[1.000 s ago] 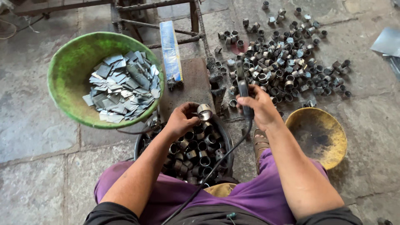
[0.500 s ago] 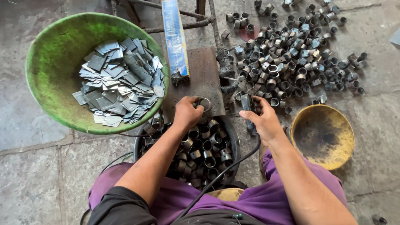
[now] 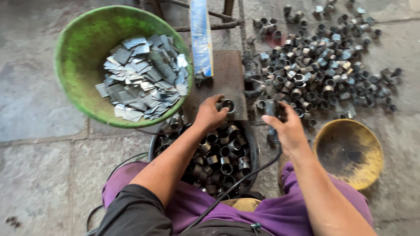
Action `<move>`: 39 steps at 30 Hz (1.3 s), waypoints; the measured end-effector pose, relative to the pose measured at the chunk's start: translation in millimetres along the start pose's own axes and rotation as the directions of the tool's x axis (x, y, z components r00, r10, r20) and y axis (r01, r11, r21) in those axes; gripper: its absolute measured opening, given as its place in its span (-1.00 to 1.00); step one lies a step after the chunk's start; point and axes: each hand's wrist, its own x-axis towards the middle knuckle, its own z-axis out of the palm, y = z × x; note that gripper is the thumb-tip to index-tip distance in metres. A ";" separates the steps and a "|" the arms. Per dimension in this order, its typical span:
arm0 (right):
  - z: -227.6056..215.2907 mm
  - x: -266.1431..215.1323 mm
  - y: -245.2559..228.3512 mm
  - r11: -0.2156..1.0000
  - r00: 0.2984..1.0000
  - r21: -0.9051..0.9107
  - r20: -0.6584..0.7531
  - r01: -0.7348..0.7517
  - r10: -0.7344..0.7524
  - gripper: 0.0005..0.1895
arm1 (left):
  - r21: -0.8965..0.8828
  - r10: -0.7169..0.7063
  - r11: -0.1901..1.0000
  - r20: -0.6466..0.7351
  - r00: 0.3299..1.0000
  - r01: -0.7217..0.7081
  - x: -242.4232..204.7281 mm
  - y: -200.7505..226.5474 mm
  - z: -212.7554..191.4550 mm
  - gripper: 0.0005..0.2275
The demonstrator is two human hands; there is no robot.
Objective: The person sits on the floor and uses a handheld welding torch to weld small square metal plates onto cylindrical metal tubes. They pick up a tube and a plate, position them on a metal block, weld them together, and then place the finished piece into a pile.
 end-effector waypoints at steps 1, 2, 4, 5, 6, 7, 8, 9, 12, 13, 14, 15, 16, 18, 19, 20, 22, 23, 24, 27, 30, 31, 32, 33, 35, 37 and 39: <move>-1.6 -1.0 -0.3 1.000 1.000 0.013 -0.003 -0.020 0.020 -0.41 | 0.038 0.064 0.997 -0.018 0.998 -0.063 0.1 2.9 -6.1 -0.55; -3.6 -2.0 -1.2 0.999 0.999 0.025 -0.006 -0.040 0.040 -0.41 | 0.120 0.103 0.988 -0.045 0.994 -0.097 1.7 5.1 -15.5 -0.57; -7.2 -4.4 -3.5 0.998 0.999 0.031 -0.005 -0.047 0.047 -0.42 | 0.281 0.188 0.946 -0.078 0.979 -0.159 8.6 10.7 -37.5 -0.62; -9.0 -6.8 -4.5 0.999 0.999 0.024 -0.001 -0.035 0.035 -0.42 | 0.277 0.092 0.959 -0.093 0.991 -0.063 10.2 10.7 -52.4 -0.66; -10.3 -8.9 -5.5 1.000 1.000 0.018 0.003 -0.024 0.024 -0.43 | 0.270 -0.005 0.962 -0.106 0.994 0.033 12.2 8.3 -71.7 -0.69; -11.1 -10.1 -7.2 1.000 1.000 0.016 0.011 -0.013 0.013 -0.43 | 0.362 0.047 0.931 -0.209 0.977 0.033 17.3 6.2 -91.7 -0.67; -11.6 -11.4 -8.8 1.000 1.000 0.015 0.019 -0.002 0.002 -0.43 | 0.451 0.109 0.891 -0.304 0.947 0.042 19.6 3.0 -110.9 -0.66; -11.8 -13.4 -9.7 1.000 1.000 0.012 0.024 0.008 -0.008 -0.43 | 0.478 0.014 0.868 -0.291 0.957 0.133 19.0 -1.8 -128.9 -0.64; -11.1 -14.7 -11.9 1.000 1.000 0.011 0.017 -0.026 0.026 -0.44 | 0.514 -0.004 0.835 -0.352 0.936 0.197 18.7 -11.7 -155.4 -0.59; -10.5 -14.3 -11.8 0.999 0.999 0.017 0.014 -0.035 0.035 -0.43 | 0.518 0.036 0.836 -0.384 0.923 0.183 20.0 -13.7 -155.9 -0.58; -9.2 -13.6 -11.2 0.999 0.999 0.023 0.012 -0.044 0.044 -0.43 | 0.500 0.018 0.847 -0.368 0.930 0.181 22.8 -14.7 -152.8 -0.55; -8.8 -13.3 -10.9 0.998 0.999 0.029 0.007 -0.051 0.051 -0.42 | 0.482 0.003 0.858 -0.349 0.937 0.177 27.8 -14.2 -146.0 -0.53; -7.8 -13.6 -9.8 0.998 0.998 0.019 0.011 -0.057 0.056 -0.42 | 0.464 -0.012 0.869 -0.330 0.944 0.173 32.3 -14.5 -140.9 -0.51; -4.1 -11.8 -7.4 0.998 0.998 -0.008 0.018 -0.064 0.064 -0.42 | 0.517 -0.097 0.815 -0.322 0.942 0.261 42.4 -17.4 -134.1 -0.54; -3.3 -12.2 -6.1 0.999 0.998 -0.001 0.026 -0.053 0.053 -0.41 | 0.540 -0.145 0.785 -0.319 0.937 0.305 44.8 -20.0 -129.0 -0.56; -1.0 -12.0 -4.0 0.999 0.998 0.005 0.035 -0.043 0.043 -0.39 | 0.538 -0.149 0.784 -0.323 0.935 0.311 46.7 -23.4 -125.7 -0.59; -1.2 -12.9 -2.0 0.999 0.998 0.012 0.043 -0.043 0.042 -0.38 | 0.537 -0.158 0.781 -0.326 0.932 0.320 48.3 -30.3 -121.0 -0.66; -1.3 -14.4 -0.7 0.999 0.998 0.016 0.041 -0.052 0.051 -0.37 | 0.533 -0.118 0.793 -0.341 0.932 0.296 49.1 -33.1 -119.9 -0.64; -2.4 -15.3 0.0 0.998 0.997 0.020 0.039 -0.061 0.061 -0.36 | 0.529 -0.079 0.804 -0.357 0.931 0.271 49.6 -35.5 -119.4 -0.62; -2.9 -14.7 0.7 0.998 0.998 0.005 0.036 -0.059 0.058 -0.35 | 0.528 -0.052 0.811 -0.364 0.930 0.252 49.5 -38.3 -119.5 -0.60; -0.5 -15.0 -0.3 0.997 0.997 0.020 0.033 -0.076 0.076 -0.33 | 0.529 -0.025 0.816 -0.368 0.930 0.231 48.9 -36.2 -121.0 -0.57; 0.2 -15.3 -1.1 0.997 0.997 0.016 0.037 -0.074 0.073 -0.33 | 0.527 -0.010 0.820 -0.373 0.928 0.221 48.3 -34.7 -119.9 -0.56; 1.0 -16.1 -1.9 0.997 0.997 0.011 0.040 -0.071 0.071 -0.33 | 0.536 -0.011 0.814 -0.369 0.929 0.223 47.5 -33.1 -118.9 -0.55; 2.2 -16.4 -3.0 0.998 0.997 0.008 0.046 -0.067 0.067 -0.33 | 0.545 -0.012 0.808 -0.367 0.930 0.226 47.0 -31.6 -120.0 -0.55; 3.0 -18.5 -4.7 0.998 0.996 0.015 0.059 -0.066 0.065 -0.32 | 0.564 0.002 0.796 -0.369 0.930 0.222 44.6 -29.3 -121.6 -0.56; 1.4 -20.7 -6.5 0.998 0.996 0.015 0.061 -0.069 0.068 -0.31 | 0.585 0.034 0.785 -0.373 0.927 0.206 41.8 -27.8 -124.7 -0.59; -2.3 -21.4 -8.6 0.997 0.996 0.008 0.050 -0.071 0.071 -0.31 | 0.542 -0.046 0.804 -0.351 0.935 0.243 42.0 -25.5 -129.5 -0.63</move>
